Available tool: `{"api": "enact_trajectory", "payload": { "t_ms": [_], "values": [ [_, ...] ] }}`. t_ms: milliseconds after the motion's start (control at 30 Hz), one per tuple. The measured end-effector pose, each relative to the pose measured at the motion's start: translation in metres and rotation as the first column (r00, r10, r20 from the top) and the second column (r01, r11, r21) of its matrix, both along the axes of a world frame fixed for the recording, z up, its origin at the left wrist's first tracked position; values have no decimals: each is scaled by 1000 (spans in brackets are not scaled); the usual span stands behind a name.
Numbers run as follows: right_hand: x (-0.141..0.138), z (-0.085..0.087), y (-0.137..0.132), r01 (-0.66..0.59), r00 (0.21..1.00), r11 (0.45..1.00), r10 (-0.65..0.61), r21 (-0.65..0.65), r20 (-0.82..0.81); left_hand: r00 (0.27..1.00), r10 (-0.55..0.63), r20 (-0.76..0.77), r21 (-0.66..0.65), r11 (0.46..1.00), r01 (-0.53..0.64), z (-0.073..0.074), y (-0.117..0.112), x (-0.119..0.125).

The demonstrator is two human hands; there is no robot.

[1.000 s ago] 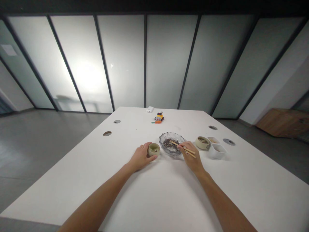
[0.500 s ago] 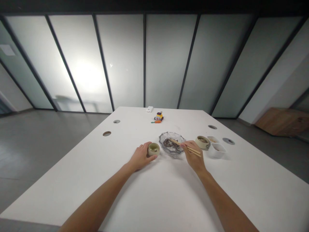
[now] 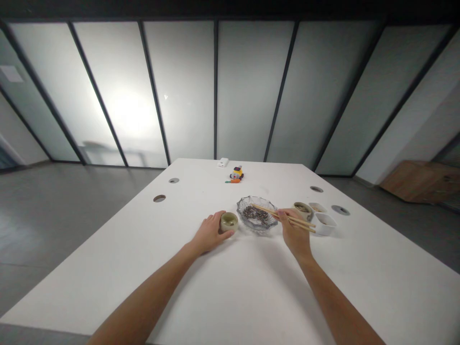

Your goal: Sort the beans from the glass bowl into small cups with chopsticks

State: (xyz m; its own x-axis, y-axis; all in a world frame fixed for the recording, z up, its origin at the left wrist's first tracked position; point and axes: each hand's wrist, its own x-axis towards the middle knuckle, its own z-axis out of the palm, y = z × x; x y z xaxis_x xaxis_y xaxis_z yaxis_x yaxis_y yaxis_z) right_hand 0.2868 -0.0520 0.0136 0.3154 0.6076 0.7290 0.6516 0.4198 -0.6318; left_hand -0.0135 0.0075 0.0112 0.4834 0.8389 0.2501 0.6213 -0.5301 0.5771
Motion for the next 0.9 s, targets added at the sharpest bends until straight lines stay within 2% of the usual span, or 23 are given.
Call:
{"api": "enact_trajectory", "payload": {
  "t_ms": [67, 200, 300, 700, 900],
  "values": [
    [-4, 2, -3, -6, 998, 1000, 5, 11, 65, 1000, 1, -5, -2, 1000, -1, 0, 0, 1],
    [-9, 2, -4, -124, 987, 992, 125, -17, 97, 1000, 9, -12, -5, 1000, -9, 0, 0, 2],
    [-9, -1, -3, -150, 983, 988, 152, -26, 104, 1000, 8, -16, -1, 1000, -8, 1, -1, 2],
    [-7, -1, -4, -121, 986, 992, 122, -16, 117, 1000, 5, -16, 8, 1000, -5, -3, 2, 1],
    [-4, -2, -3, -61, 989, 998, 58, 20, 136, 1000, 5, -29, -8, 1000, -5, -2, 1, 1]
  ]
}}
